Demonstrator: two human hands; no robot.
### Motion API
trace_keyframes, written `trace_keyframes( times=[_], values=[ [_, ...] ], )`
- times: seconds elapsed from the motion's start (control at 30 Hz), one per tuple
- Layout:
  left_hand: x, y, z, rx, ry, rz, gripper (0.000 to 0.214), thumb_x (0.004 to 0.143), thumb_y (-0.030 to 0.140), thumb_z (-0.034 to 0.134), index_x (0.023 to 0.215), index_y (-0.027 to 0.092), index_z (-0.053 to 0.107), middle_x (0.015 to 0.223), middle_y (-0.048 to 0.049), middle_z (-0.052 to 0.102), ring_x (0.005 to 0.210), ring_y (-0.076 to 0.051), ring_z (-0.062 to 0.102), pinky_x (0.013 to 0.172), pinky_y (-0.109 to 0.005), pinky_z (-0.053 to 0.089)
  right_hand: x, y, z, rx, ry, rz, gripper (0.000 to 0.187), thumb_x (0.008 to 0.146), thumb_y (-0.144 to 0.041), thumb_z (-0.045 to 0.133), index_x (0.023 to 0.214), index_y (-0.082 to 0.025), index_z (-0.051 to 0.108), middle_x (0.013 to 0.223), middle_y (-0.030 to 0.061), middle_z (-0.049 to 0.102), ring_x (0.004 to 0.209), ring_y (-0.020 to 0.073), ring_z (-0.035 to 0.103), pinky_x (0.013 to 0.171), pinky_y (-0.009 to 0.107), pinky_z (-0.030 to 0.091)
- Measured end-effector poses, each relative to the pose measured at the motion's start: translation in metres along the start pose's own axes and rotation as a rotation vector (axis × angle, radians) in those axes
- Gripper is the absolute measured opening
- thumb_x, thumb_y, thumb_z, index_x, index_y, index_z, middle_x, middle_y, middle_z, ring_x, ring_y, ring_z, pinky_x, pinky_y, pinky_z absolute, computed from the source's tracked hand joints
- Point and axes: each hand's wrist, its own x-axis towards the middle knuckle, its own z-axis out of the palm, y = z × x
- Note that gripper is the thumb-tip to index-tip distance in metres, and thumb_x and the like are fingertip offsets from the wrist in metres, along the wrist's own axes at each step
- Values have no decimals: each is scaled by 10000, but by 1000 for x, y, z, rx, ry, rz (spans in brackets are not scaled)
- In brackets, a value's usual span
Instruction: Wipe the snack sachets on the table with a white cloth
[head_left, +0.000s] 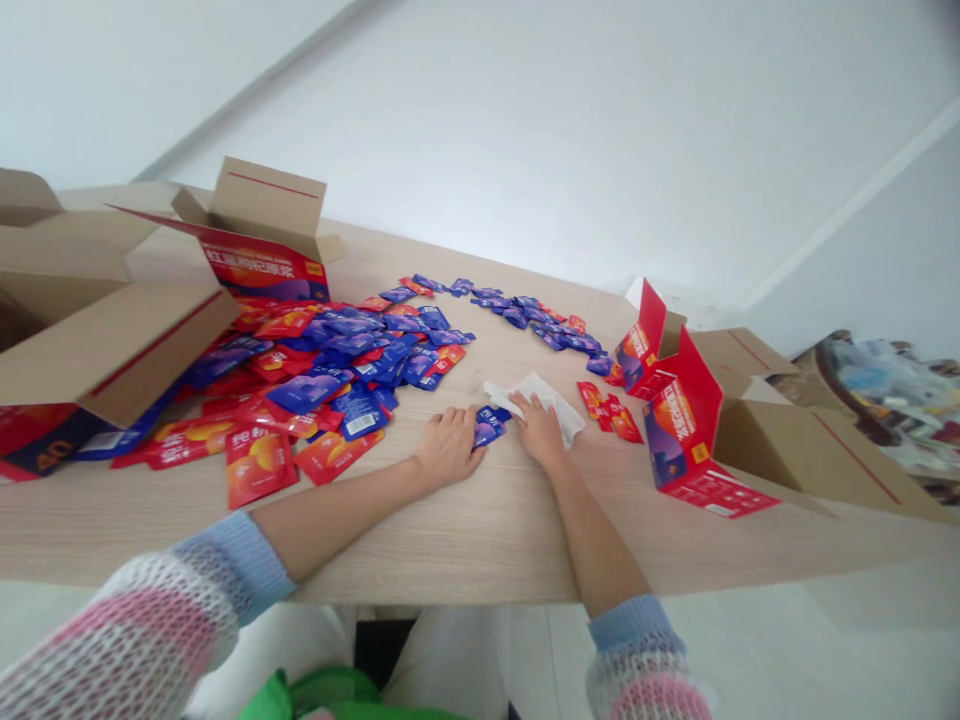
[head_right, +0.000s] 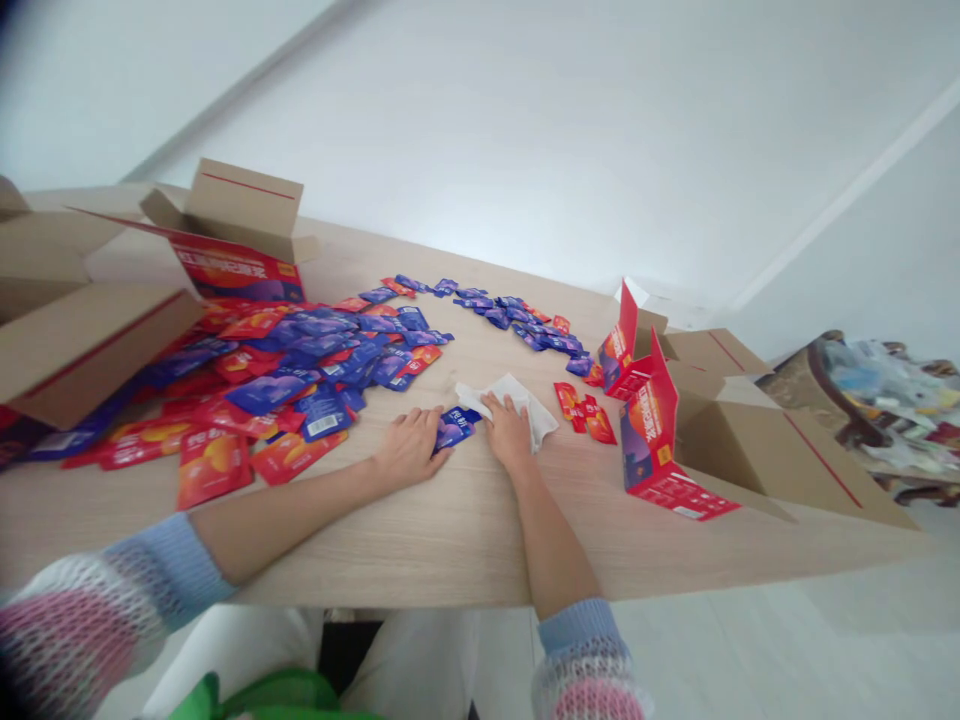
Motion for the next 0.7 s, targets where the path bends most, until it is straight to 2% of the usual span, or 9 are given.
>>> trace_keyframes(
  times=[0.1, 0.17, 0.27, 0.37, 0.47, 0.53, 0.6, 0.7],
  values=[
    [-1, 4, 3, 30, -52, 15, 587, 854, 493, 474, 1262, 72, 442, 1102, -184, 579, 1046, -308, 511, 849, -411, 412, -1, -2, 2, 146, 111, 44, 445, 932, -230, 356, 1361, -303, 450, 1401, 5, 467, 1327, 221, 360, 1095, 430, 251],
    [-1, 7, 3, 39, -79, 15, 539, 882, 500, 421, 1183, 59, 500, 1092, -199, 583, 1040, -312, 531, 815, -400, 435, -2, -3, 2, 269, 199, 93, 428, 930, -252, 358, 1338, -276, 482, 1362, 32, 510, 1267, 213, 442, 1048, 377, 332],
    [4, 5, 1, 24, -139, -36, 416, 952, 374, 300, 1111, 69, 534, 1040, -193, 613, 958, -282, 598, 758, -366, 465, -4, -8, -3, 426, 333, 160, 428, 936, -357, 343, 1283, -192, 533, 1247, 94, 598, 1156, 236, 536, 975, 363, 399],
    [16, -9, -5, 20, -156, -164, 312, 949, 188, 273, 1123, 117, 522, 955, -142, 654, 873, -248, 646, 744, -341, 477, -6, -17, -8, 567, 439, 186, 493, 938, -444, 301, 1202, -130, 574, 1141, 139, 644, 1060, 252, 583, 921, 367, 429],
    [28, -34, -6, -5, -100, -382, 299, 903, 117, 356, 1158, 115, 511, 912, -133, 669, 863, -235, 660, 749, -308, 480, -11, -30, -12, 691, 488, 159, 529, 940, -488, 265, 1163, -129, 584, 1098, 135, 658, 1002, 242, 603, 879, 350, 450],
    [33, -50, -3, -77, -60, -479, 296, 862, 82, 404, 1116, 103, 555, 915, -141, 676, 883, -228, 658, 764, -287, 477, -16, -42, -12, 718, 483, 142, 535, 946, -492, 247, 1169, -136, 579, 1102, 129, 658, 1008, 240, 602, 874, 347, 455],
    [35, -62, 2, -190, -41, -493, 283, 821, 59, 438, 1045, 101, 606, 940, -145, 681, 911, -223, 650, 787, -274, 471, -23, -55, -10, 684, 428, 100, 518, 951, -476, 251, 1222, -153, 552, 1151, 122, 642, 1063, 241, 586, 906, 352, 445],
    [35, -70, 10, -397, -71, -435, 220, 807, 72, 463, 907, 105, 656, 923, -132, 692, 887, -210, 647, 786, -265, 476, -34, -76, -4, 554, 213, -129, 470, 955, -405, 293, 1352, -208, 452, 1323, 81, 539, 1227, 219, 483, 1011, 355, 382]
  ],
)
